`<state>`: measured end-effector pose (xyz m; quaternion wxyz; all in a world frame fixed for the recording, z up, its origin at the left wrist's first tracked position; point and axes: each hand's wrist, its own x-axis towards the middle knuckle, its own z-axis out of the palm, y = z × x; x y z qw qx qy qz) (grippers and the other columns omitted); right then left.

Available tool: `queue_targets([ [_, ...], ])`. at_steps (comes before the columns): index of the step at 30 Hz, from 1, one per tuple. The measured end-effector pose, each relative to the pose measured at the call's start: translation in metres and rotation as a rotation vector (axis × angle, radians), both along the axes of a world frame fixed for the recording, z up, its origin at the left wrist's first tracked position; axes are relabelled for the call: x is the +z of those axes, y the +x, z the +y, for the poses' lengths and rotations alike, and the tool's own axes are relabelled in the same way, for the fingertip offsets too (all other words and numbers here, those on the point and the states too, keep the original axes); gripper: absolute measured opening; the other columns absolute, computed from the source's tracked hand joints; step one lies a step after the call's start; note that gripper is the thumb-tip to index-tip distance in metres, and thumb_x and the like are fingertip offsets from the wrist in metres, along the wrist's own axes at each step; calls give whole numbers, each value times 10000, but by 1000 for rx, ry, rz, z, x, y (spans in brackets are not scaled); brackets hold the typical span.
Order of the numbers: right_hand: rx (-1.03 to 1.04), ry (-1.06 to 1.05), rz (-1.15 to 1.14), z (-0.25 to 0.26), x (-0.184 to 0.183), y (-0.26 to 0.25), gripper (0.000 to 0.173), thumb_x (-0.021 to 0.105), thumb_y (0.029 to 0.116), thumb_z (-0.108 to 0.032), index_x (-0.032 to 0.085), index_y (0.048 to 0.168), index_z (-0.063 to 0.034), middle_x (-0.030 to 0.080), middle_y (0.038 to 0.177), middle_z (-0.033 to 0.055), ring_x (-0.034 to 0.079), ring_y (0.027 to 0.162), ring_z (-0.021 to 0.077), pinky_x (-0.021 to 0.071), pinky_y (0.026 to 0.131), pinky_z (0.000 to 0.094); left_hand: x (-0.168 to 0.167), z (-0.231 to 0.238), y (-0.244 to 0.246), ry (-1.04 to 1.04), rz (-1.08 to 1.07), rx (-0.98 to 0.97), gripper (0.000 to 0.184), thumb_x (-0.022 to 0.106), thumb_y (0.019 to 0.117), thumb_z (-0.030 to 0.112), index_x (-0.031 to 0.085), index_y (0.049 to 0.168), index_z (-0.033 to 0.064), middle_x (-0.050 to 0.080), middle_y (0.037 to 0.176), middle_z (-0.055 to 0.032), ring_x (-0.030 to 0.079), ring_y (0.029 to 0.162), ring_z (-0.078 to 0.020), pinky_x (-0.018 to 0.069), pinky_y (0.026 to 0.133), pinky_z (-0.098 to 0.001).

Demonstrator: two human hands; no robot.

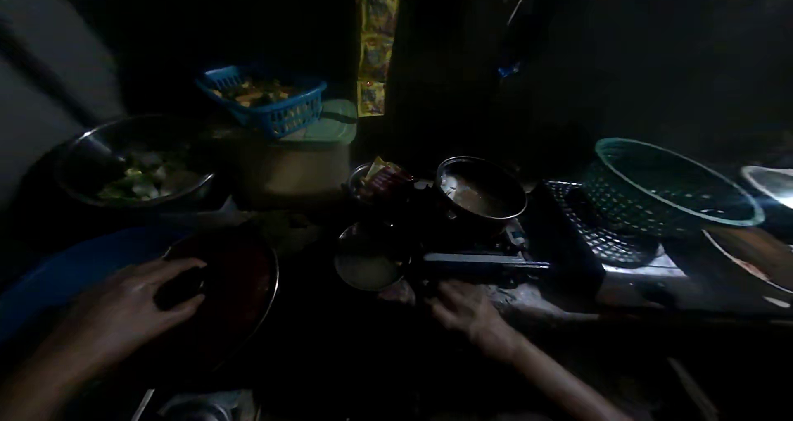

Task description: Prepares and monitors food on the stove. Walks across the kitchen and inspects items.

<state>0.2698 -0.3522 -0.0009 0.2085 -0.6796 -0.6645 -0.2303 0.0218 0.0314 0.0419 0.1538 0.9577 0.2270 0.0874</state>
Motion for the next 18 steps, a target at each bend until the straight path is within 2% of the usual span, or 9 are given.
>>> queue_targets([
  [2, 11, 24, -23, -8, -4, -2, 145, 582, 986, -151, 697, 1060, -103, 691, 941, 125, 700, 809, 254, 599, 721, 341, 11, -7, 33, 34, -43, -70, 466, 782, 872, 159, 668, 1306, 31, 647, 1229, -314, 610, 1082, -550, 449, 880, -718],
  [3, -24, 103, 85, -13, -7, -2, 136, 605, 978, -148, 709, 1036, -83, 697, 937, 120, 697, 825, 231, 589, 746, 316, 18, -12, 52, 48, -69, -112, 459, 775, 874, 166, 671, 1300, 31, 651, 1214, -313, 615, 1071, -546, 452, 875, -717],
  [5, -118, 378, 507, -21, -8, 2, 115, 661, 939, -81, 706, 986, 14, 715, 923, 99, 693, 838, 125, 577, 782, 226, 36, -24, 94, 59, -97, -199, 440, 760, 891, 179, 673, 1296, 30, 657, 1209, -308, 618, 1098, -535, 445, 904, -723],
  [6, -134, 538, 777, -27, -6, 6, 98, 644, 935, -19, 685, 998, 44, 729, 931, 60, 705, 816, 66, 598, 758, 204, 45, -32, 117, 60, -96, -235, 432, 757, 903, 189, 675, 1296, 29, 660, 1216, -299, 618, 1115, -524, 439, 927, -721],
  [7, -145, 682, 1030, -35, -4, 10, 71, 598, 969, -16, 651, 1016, -15, 730, 929, -11, 706, 783, 46, 617, 715, 223, 56, -42, 142, 48, -88, -258, 424, 763, 919, 199, 678, 1300, 31, 659, 1234, -286, 614, 1142, -506, 433, 956, -713],
  [8, -164, 782, 1208, -45, -4, 16, 78, 550, 1004, -48, 624, 1030, -48, 717, 903, -36, 699, 751, 62, 624, 685, 259, 66, -53, 168, 42, -74, -278, 425, 765, 930, 213, 677, 1313, 53, 655, 1272, -255, 610, 1183, -470, 434, 991, -688],
  [10, -201, 930, 1446, -67, -9, 22, 107, 517, 1034, -115, 611, 1014, -68, 721, 829, -6, 701, 694, 114, 630, 646, 316, 82, -75, 221, 69, -89, -357, 422, 781, 920, 227, 684, 1314, 111, 662, 1285, -201, 626, 1187, -414, 459, 988, -660],
  [13, -176, 982, 1515, -104, -16, 21, 121, 562, 1024, -173, 652, 974, -110, 715, 807, 7, 671, 656, 103, 596, 613, 283, 96, -116, 300, 54, -84, -506, 421, 762, 920, 235, 684, 1325, 156, 663, 1301, -170, 626, 1203, -373, 472, 995, -630],
  [18, -225, 920, 1380, -170, 11, 33, 93, 630, 1000, -245, 713, 959, -238, 736, 846, -67, 682, 691, 38, 593, 622, 225, 112, -174, 385, 0, -8, -622, 443, 743, 926, 223, 665, 1357, 154, 641, 1331, -165, 605, 1224, -360, 457, 1020, -600],
])
